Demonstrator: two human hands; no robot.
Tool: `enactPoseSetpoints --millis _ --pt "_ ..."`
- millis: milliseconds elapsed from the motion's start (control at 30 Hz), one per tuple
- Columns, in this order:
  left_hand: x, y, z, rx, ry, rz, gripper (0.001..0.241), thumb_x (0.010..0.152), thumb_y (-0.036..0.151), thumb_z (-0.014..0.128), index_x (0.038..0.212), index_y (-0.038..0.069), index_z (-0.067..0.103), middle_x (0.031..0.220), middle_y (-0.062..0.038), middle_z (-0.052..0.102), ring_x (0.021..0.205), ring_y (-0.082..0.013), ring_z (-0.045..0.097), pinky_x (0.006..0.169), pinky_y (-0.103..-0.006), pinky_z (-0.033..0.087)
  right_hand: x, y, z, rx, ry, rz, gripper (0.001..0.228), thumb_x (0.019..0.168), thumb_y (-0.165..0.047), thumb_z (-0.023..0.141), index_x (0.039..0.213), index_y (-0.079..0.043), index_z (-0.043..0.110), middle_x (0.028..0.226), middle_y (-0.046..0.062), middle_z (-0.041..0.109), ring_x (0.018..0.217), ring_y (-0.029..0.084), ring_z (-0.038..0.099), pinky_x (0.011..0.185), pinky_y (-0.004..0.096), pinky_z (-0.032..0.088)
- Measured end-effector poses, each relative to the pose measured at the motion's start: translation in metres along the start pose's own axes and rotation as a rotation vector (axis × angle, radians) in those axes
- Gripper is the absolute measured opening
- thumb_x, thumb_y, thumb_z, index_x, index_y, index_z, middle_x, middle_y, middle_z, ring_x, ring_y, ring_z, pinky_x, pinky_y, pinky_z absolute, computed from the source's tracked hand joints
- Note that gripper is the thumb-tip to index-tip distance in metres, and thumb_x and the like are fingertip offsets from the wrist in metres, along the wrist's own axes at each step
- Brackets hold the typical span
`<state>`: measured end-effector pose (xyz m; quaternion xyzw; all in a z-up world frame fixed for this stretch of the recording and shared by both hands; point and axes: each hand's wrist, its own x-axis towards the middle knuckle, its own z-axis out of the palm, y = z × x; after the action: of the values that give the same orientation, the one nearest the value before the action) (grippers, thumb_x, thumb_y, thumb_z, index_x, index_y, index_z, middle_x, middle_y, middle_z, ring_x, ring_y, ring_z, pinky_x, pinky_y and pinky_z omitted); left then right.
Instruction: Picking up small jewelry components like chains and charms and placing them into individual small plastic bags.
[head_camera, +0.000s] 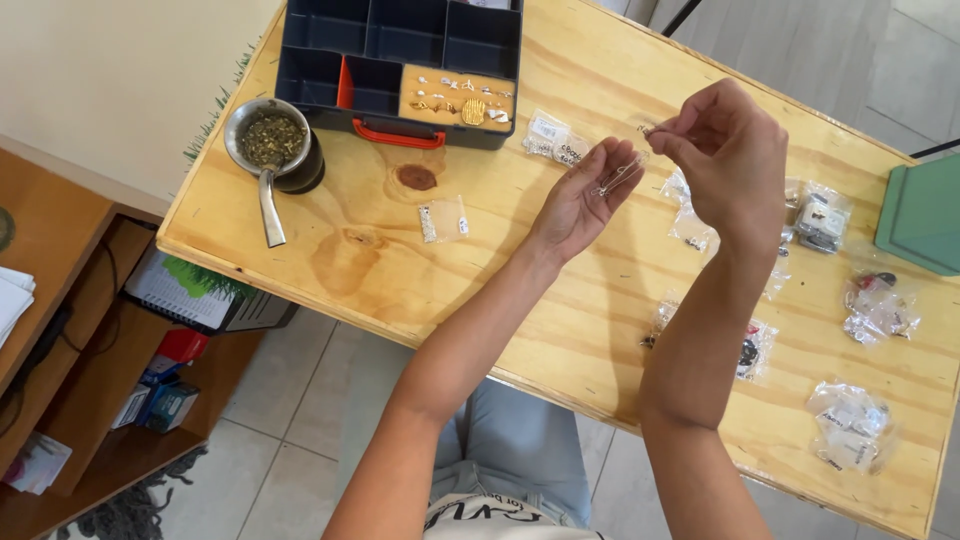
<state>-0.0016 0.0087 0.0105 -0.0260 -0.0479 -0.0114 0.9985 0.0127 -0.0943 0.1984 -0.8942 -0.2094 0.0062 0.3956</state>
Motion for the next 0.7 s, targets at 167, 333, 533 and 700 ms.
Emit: enactPoseSetpoints --millis 167,333,533,700 --pt "-0.005 -0.003 0.001 0.034 -0.049 -0.015 0.023 0.106 0.009 0.065 0.126 -0.002 0.067 0.122 -0.017 0.072 0.12 -0.0269 0.067 0.111 -0.0404 0.051 -0.002 0.002 -0.001 0.0 -0.005 -0.043 0.042 0.092 0.001 0.09 0.102 -0.01 0.051 0.093 0.001 0.064 0.08 0.011 0.062 0.076 0.023 0.056" --pt "-0.004 -0.001 0.0 0.052 -0.07 0.002 0.024 0.107 0.01 0.066 0.127 -0.002 0.068 0.127 -0.018 0.07 0.123 -0.0284 0.065 0.112 -0.0398 0.05 -0.002 0.001 -0.005 0.009 0.004 -0.093 0.022 0.098 0.004 0.082 0.113 -0.005 0.068 0.099 0.007 0.074 0.093 0.013 0.073 0.087 0.024 0.063" --pt "-0.003 -0.001 0.001 0.045 -0.081 -0.002 0.025 0.108 0.01 0.064 0.129 -0.003 0.066 0.128 -0.019 0.069 0.124 -0.0291 0.064 0.113 -0.0394 0.049 -0.002 0.002 -0.004 0.038 0.013 -0.1 0.019 0.098 0.006 0.079 0.108 -0.006 0.067 0.096 0.004 0.071 0.086 0.011 0.068 0.082 0.022 0.06" --pt "-0.007 0.009 0.014 0.077 -0.179 0.078 0.038 0.12 0.023 0.051 0.146 -0.004 0.055 0.144 -0.02 0.06 0.136 -0.0312 0.056 0.119 -0.0405 0.043 0.013 0.033 -0.001 0.023 0.133 -0.141 0.016 0.107 0.014 0.069 0.11 -0.002 0.066 0.1 0.01 0.075 0.083 0.017 0.074 0.071 0.025 0.063"
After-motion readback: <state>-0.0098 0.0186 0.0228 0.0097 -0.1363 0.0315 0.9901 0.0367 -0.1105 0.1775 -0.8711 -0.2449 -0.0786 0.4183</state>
